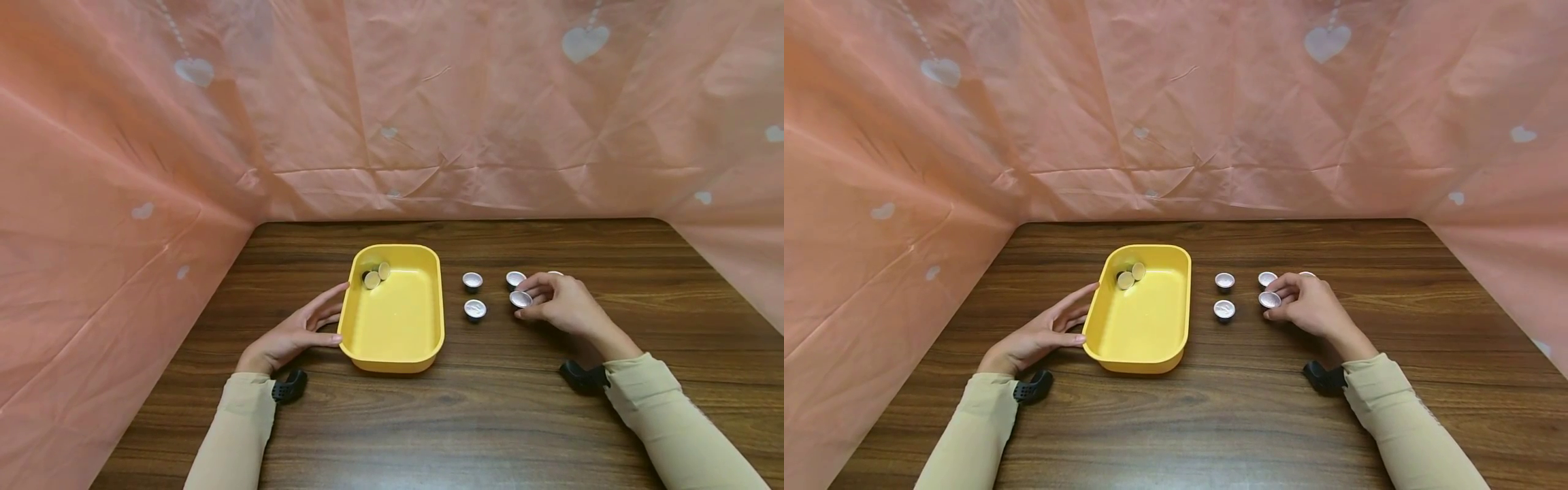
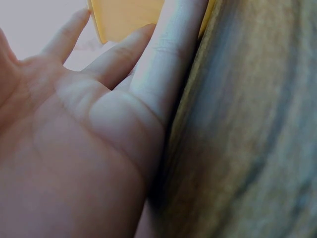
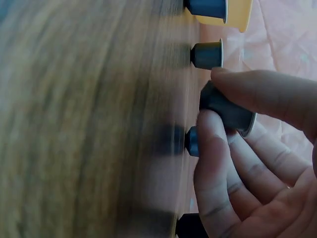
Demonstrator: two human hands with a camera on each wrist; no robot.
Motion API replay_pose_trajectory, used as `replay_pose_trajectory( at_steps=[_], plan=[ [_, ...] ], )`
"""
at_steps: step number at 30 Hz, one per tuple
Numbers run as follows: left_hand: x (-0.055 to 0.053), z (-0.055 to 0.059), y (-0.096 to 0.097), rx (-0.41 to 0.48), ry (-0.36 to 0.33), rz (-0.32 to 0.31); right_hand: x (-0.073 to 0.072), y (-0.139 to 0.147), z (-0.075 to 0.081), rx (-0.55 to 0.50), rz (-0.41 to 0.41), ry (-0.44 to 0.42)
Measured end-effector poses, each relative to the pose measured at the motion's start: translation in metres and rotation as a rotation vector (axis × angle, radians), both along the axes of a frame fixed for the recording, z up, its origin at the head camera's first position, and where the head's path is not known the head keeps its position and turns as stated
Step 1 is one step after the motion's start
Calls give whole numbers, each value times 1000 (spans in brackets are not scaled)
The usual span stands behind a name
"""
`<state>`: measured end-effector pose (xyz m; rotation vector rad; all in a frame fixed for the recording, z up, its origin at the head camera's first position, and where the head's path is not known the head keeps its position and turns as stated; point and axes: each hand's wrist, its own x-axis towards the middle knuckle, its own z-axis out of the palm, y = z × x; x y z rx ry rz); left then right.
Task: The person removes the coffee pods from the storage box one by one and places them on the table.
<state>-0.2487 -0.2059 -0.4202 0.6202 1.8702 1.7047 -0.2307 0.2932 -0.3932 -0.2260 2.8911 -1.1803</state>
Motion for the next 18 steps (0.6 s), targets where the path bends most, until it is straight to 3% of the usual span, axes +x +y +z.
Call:
replay_pose_trajectory(
  at_steps=[6, 18],
  plan=[
    [0, 0, 0, -1, 3, 1, -1, 0, -1, 51, 64, -31],
    [-1, 1, 0, -29, 5, 15, -1, -1, -2, 59, 85, -53]
  ],
)
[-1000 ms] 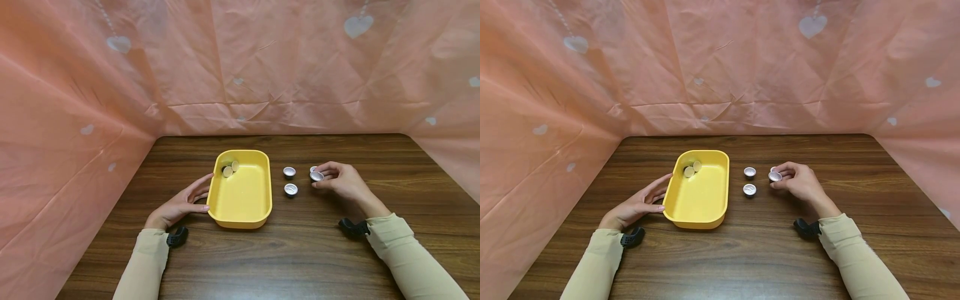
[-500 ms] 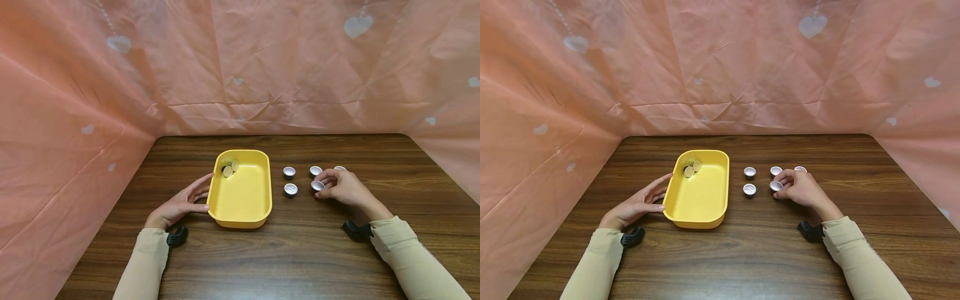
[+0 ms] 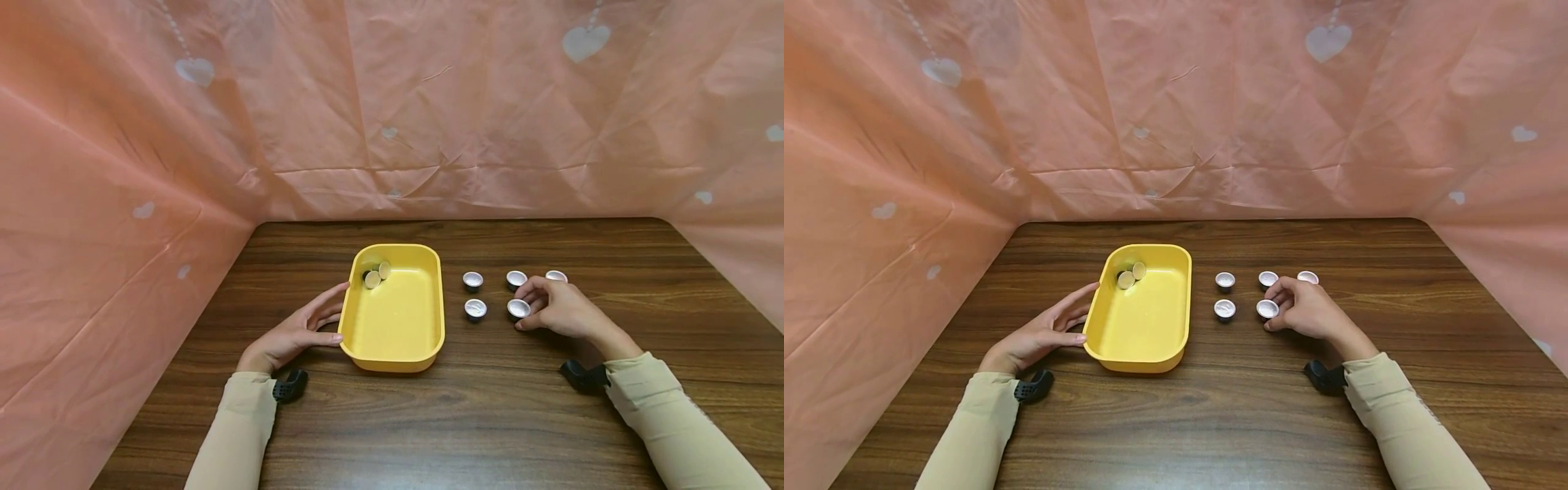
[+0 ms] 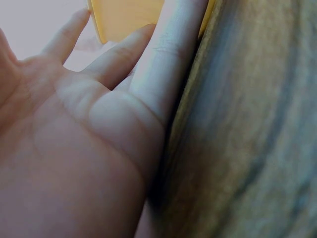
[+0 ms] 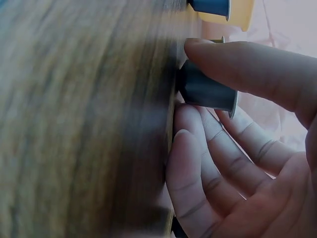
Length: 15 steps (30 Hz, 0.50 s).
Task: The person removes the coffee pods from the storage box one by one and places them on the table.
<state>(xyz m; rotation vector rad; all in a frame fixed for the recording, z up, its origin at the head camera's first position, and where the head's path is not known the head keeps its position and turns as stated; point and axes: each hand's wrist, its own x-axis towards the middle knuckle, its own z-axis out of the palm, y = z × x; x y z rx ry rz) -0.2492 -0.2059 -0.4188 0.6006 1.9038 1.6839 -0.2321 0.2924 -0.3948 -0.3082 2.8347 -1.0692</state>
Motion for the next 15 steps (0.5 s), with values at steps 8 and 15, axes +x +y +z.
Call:
replay_pose_trajectory(
  at_steps=[8, 15],
  plan=[
    [0, 0, 1, 13, -5, 0, 1, 0, 3, 0, 11, -11],
    [1, 0, 0, 20, -6, -1, 2, 3, 7, -49, 24, -39]
  ],
)
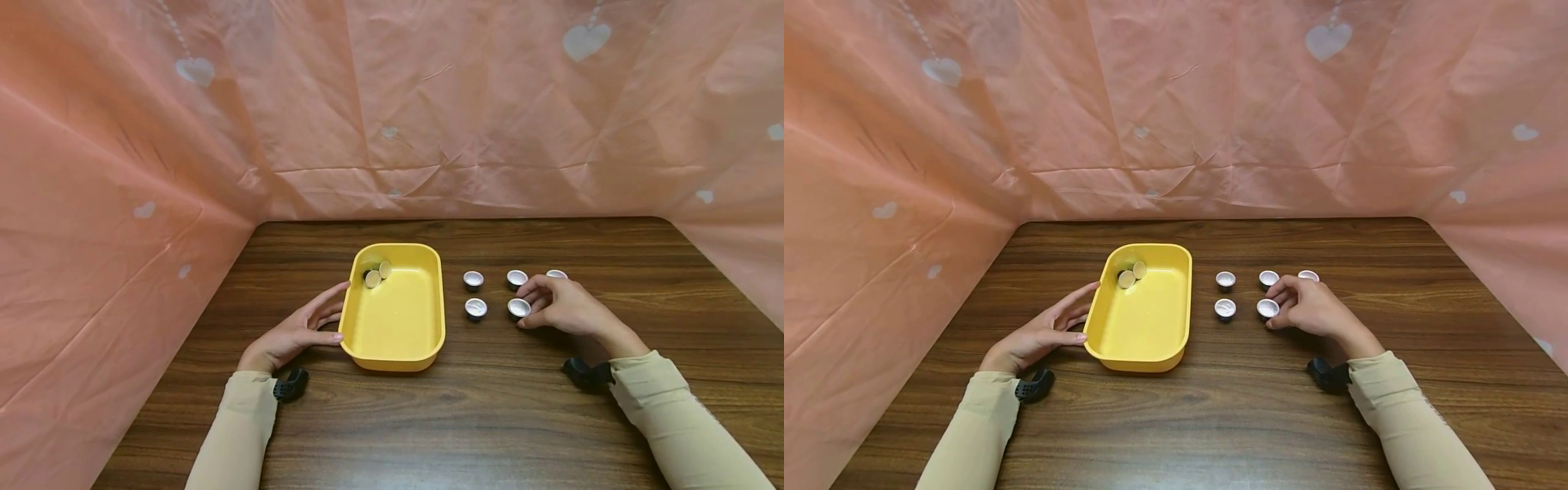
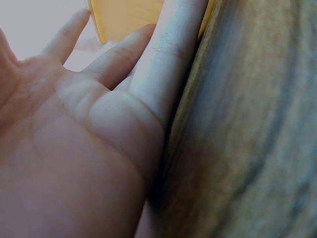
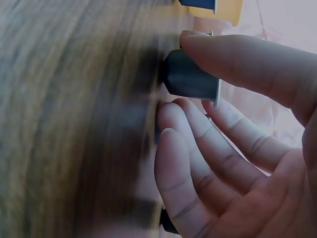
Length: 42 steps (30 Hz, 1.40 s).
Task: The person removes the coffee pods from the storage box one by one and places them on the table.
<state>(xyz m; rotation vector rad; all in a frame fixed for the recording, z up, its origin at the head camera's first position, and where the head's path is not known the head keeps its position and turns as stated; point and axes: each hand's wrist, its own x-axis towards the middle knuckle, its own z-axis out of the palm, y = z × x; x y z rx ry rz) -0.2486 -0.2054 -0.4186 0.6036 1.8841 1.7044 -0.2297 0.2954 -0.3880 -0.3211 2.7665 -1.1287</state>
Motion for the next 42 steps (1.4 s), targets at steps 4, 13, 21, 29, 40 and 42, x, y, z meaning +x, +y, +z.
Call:
replay_pose_trajectory(
  at_steps=[4, 13, 21, 29, 40, 42],
  plan=[
    [-1, 0, 0, -1, -1, -1, 0, 2, 2, -22, 2, -20],
    [-1, -1, 0, 0, -1, 3, 2, 10, 7, -79, 19, -41],
    [0, -1, 1, -1, -2, 2, 8, 23, 21, -191, 10, -46],
    [1, -1, 0, -1, -5, 5, 13, 25, 31, -249, 17, -23],
    [0, -2, 0, -3, -2, 3, 14, 18, 33, -254, 23, -12],
    [0, -2, 0, -5, 0, -1, 14, 17, 34, -250, 25, -6]
  ],
)
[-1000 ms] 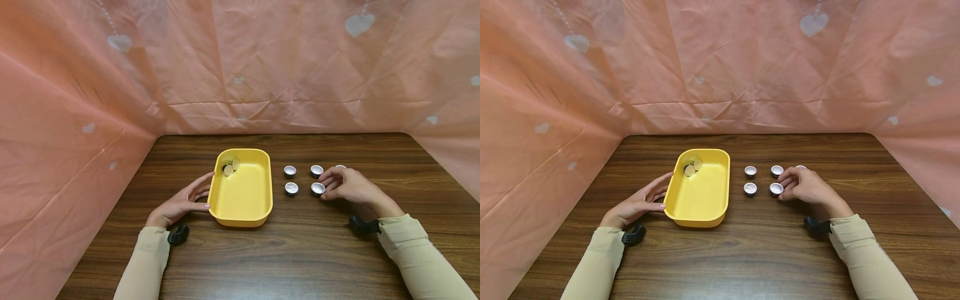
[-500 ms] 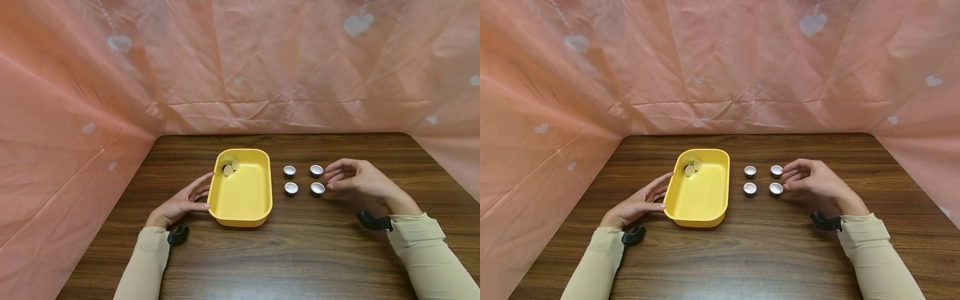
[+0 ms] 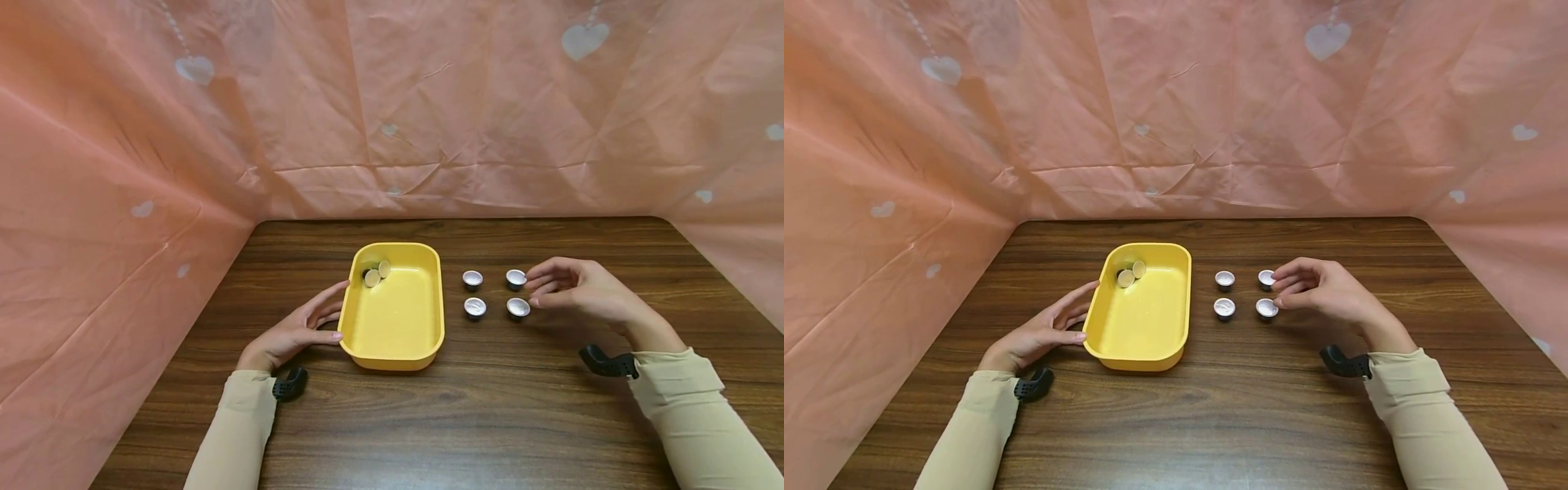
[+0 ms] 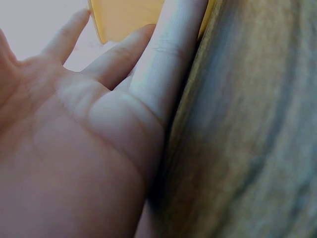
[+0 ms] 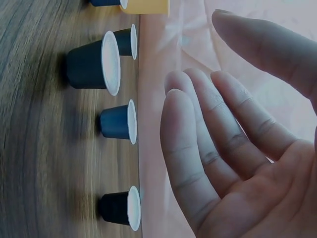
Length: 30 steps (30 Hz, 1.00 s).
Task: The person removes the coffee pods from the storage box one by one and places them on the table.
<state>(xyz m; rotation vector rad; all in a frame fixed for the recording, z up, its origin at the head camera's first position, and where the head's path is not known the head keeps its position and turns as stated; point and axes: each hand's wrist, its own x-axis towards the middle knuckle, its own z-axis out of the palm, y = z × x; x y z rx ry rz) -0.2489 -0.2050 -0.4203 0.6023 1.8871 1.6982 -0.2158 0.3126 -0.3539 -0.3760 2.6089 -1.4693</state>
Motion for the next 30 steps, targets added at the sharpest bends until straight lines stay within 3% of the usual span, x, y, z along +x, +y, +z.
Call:
replay_pose_trajectory(
  at_steps=[18, 25, 30],
  plan=[
    [-2, 2, 1, -17, 16, -8, -1, -4, -3, -13, 9, 22],
    [-2, 2, 0, -9, -5, 3, 1, -17, 9, 32, 9, 36],
    [-1, 0, -1, -14, 1, 7, -4, -34, 17, -22, 55, 48]
  ],
)
